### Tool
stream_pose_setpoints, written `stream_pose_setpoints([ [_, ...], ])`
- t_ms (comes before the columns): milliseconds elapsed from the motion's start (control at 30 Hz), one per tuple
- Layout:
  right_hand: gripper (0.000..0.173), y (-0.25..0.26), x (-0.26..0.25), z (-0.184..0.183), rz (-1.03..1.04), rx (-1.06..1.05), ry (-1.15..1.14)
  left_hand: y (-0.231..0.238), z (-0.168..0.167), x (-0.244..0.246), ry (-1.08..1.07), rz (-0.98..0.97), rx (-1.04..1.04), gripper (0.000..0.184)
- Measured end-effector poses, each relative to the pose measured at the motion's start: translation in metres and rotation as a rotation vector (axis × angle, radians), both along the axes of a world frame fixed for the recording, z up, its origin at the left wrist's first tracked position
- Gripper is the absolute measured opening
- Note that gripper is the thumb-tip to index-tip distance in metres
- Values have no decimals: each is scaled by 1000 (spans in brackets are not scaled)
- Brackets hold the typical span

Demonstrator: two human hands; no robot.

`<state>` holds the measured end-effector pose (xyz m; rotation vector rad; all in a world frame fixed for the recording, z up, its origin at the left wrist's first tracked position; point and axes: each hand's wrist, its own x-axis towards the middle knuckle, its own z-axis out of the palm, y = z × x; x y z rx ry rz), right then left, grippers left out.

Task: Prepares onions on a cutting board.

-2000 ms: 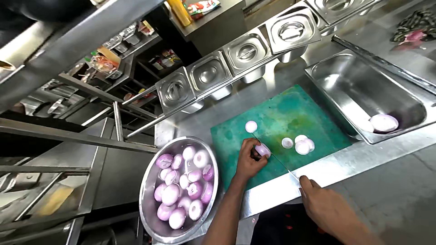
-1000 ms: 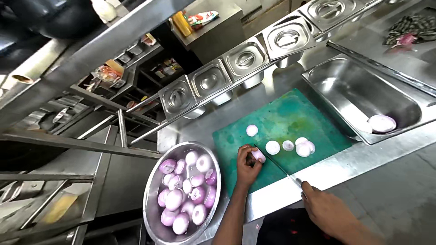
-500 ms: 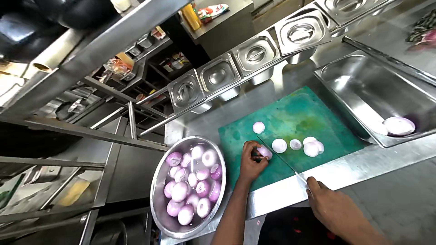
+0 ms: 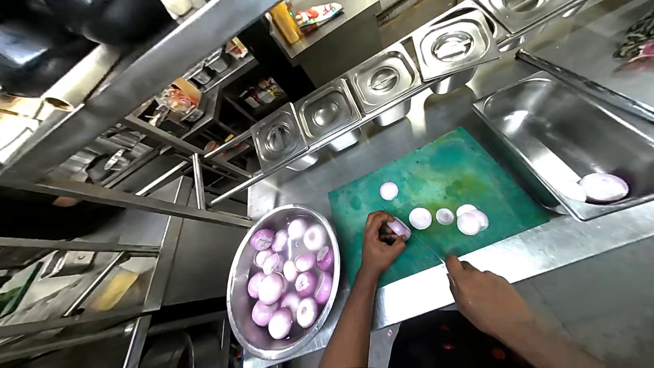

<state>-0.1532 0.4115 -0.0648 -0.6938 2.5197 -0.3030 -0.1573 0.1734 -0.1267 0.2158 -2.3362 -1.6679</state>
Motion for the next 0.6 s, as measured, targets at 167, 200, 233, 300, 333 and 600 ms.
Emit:
stream_pose_setpoints([
  [167, 32, -6, -9, -3, 7, 52, -118, 2, 0, 0, 26, 7, -11, 44],
  [200, 34, 4, -1, -8, -12, 56, -139, 3, 0, 0, 32, 11, -7, 45],
  [233, 36, 18, 11, -15, -34, 59, -148, 3, 0, 1, 33, 16, 0, 45],
  [300, 37, 51, 35, -30, -59, 27, -103, 3, 0, 0, 23, 23, 16, 47],
  [333, 38, 63, 44, -30, -74, 15, -120, 4, 0, 1, 11, 28, 25, 50],
  [600, 21, 33, 33, -27, -86, -130, 267, 3, 1, 1, -6, 24, -30, 50],
])
